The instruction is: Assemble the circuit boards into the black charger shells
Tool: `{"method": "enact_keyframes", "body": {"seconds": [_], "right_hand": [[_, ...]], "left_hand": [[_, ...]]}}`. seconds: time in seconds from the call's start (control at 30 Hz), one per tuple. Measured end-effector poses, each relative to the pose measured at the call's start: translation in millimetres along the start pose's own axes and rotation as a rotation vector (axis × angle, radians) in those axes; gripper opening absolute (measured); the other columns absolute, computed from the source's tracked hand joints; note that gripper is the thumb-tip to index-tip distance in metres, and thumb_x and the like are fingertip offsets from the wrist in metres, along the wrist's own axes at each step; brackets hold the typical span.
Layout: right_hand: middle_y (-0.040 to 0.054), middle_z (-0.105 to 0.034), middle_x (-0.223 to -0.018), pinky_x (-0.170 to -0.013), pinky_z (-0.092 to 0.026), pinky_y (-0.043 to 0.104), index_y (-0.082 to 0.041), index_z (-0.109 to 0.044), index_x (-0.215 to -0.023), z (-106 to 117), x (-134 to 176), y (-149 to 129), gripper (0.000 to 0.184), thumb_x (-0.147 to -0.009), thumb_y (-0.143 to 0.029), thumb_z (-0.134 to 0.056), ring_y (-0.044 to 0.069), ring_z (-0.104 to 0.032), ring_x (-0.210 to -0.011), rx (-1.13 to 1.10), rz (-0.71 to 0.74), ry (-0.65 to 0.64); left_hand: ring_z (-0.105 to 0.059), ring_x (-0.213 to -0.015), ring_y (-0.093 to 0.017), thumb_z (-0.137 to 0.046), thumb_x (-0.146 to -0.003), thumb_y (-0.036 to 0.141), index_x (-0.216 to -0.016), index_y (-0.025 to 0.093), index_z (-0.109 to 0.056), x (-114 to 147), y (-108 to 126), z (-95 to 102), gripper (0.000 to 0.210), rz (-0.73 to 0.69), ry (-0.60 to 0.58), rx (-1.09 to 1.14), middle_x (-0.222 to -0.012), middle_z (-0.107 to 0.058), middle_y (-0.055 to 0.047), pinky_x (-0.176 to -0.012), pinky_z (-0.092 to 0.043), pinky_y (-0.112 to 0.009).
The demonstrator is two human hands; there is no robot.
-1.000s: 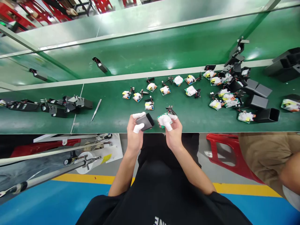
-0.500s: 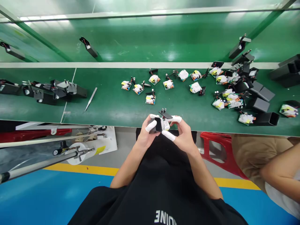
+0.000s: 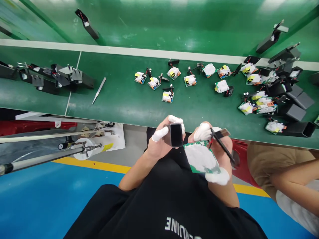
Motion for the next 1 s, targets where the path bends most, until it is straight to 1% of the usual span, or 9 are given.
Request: {"method": "enact_keyframes", "body": {"seconds": [0.1,0.23,0.3,0.37,0.5,0.63,0.73,0.9,1.0], "right_hand": [[0.0089,-0.071,-0.112,-0.071,-0.07,0.043,-0.034,-0.079,-0.12,0.1,1.6,-12.0,0.059,-0.07,-0.058,-0.1,0.026,-0.071,-0.087,-0.064,0.054,0.056],[0.0061,-0.073,-0.107,-0.077,-0.071,0.047,-0.033,-0.08,-0.123,15.6,-3.9,-13.2,0.069,-0.061,-0.052,-0.105,0.028,-0.073,-0.09,-0.021,0.194,0.084],[0.0064,-0.075,-0.106,-0.079,-0.071,0.05,-0.032,-0.08,-0.126,22.7,-5.0,-11.5,0.07,-0.063,-0.052,-0.104,0.029,-0.075,-0.093,0.009,0.246,0.101],[0.0072,-0.077,-0.11,-0.076,-0.071,0.05,-0.031,-0.08,-0.13,24.8,-4.0,-10.6,0.072,-0.065,-0.05,-0.104,0.03,-0.076,-0.093,0.024,0.266,0.12],[0.0055,-0.079,-0.117,-0.074,-0.071,0.047,-0.036,-0.079,-0.131,17.3,-2.1,-14.8,0.074,-0.063,-0.038,-0.108,0.029,-0.078,-0.094,0.021,0.316,0.107],[0.0072,-0.08,-0.111,-0.084,-0.073,0.053,-0.032,-0.082,-0.125,9.0,-6.1,-18.2,0.067,-0.064,-0.037,-0.108,0.032,-0.08,-0.096,0.033,0.303,0.003],[0.0099,-0.081,-0.109,-0.089,-0.073,0.06,-0.029,-0.082,-0.126,7.6,-7.3,-15.1,0.078,-0.056,-0.043,-0.113,0.038,-0.081,-0.102,0.05,0.248,-0.009],[0.0089,-0.082,-0.107,-0.076,-0.073,0.052,-0.028,-0.082,-0.12,10.5,-4.1,-6.4,0.073,-0.056,-0.047,-0.112,0.033,-0.081,-0.089,0.03,0.161,0.036],[0.0068,-0.081,-0.106,-0.072,-0.073,0.048,-0.033,-0.082,-0.121,12.8,-3.1,-6.1,0.071,-0.058,-0.048,-0.111,0.03,-0.08,-0.086,0.022,0.19,0.072]], "left_hand": [[-0.073,-0.087,-0.019,-0.095,-0.081,0.048,-0.115,0.022,-0.069,0.0,5.3,2.5,0.05,-0.172,-0.071,-0.203,-0.102,-0.069,-0.004,-0.075,-0.066,-0.032],[-0.081,-0.111,-0.023,-0.095,-0.084,0.024,-0.107,0.026,-0.053,0.6,13.1,2.1,0.048,-0.476,-0.128,-0.464,-0.116,-0.069,-0.002,-0.1,-0.072,-0.046],[-0.082,-0.115,-0.024,-0.09,-0.09,0.019,-0.106,0.027,-0.044,0.6,14.6,-0.6,0.05,-0.606,-0.132,-0.563,-0.121,-0.07,-0.002,-0.1,-0.073,-0.048],[-0.083,-0.11,-0.02,-0.091,-0.088,0.013,-0.104,0.029,-0.039,0.8,14.3,-3.3,0.057,-0.753,-0.102,-0.659,-0.119,-0.071,0.001,-0.095,-0.073,-0.04],[-0.079,-0.098,-0.013,-0.1,-0.078,0.01,-0.113,0.031,-0.044,-0.6,6.6,-5.8,0.068,-0.942,-0.018,-0.782,-0.118,-0.067,0.004,-0.086,-0.069,-0.028],[-0.076,-0.102,-0.015,-0.103,-0.078,0.022,-0.132,0.03,-0.052,-3.4,-0.7,-6.3,0.074,-0.972,0.029,-0.796,-0.118,-0.064,0.0,-0.088,-0.067,-0.03],[-0.074,-0.101,-0.017,-0.102,-0.08,0.026,-0.129,0.029,-0.057,-4.1,-3.2,-7.7,0.067,-0.948,0.05,-0.828,-0.114,-0.062,-0.001,-0.088,-0.066,-0.031],[-0.071,-0.096,-0.016,-0.088,-0.093,0.032,-0.13,0.032,-0.053,-3.3,-5.4,-7.0,0.05,-0.948,0.064,-0.796,-0.112,-0.058,-0.001,-0.083,-0.065,-0.033],[-0.067,-0.095,-0.017,-0.09,-0.087,0.034,-0.13,0.034,-0.047,-4.2,-5.0,-7.2,0.061,-0.96,0.014,-0.822,-0.116,-0.056,-0.002,-0.078,-0.064,-0.033]]}}
Point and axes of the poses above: each hand's wrist, its own x-axis away from the middle knuckle, its own z-axis out of the back of the hand, y = z × x, the point moved 3 cm from there along -x, towards the middle knuckle
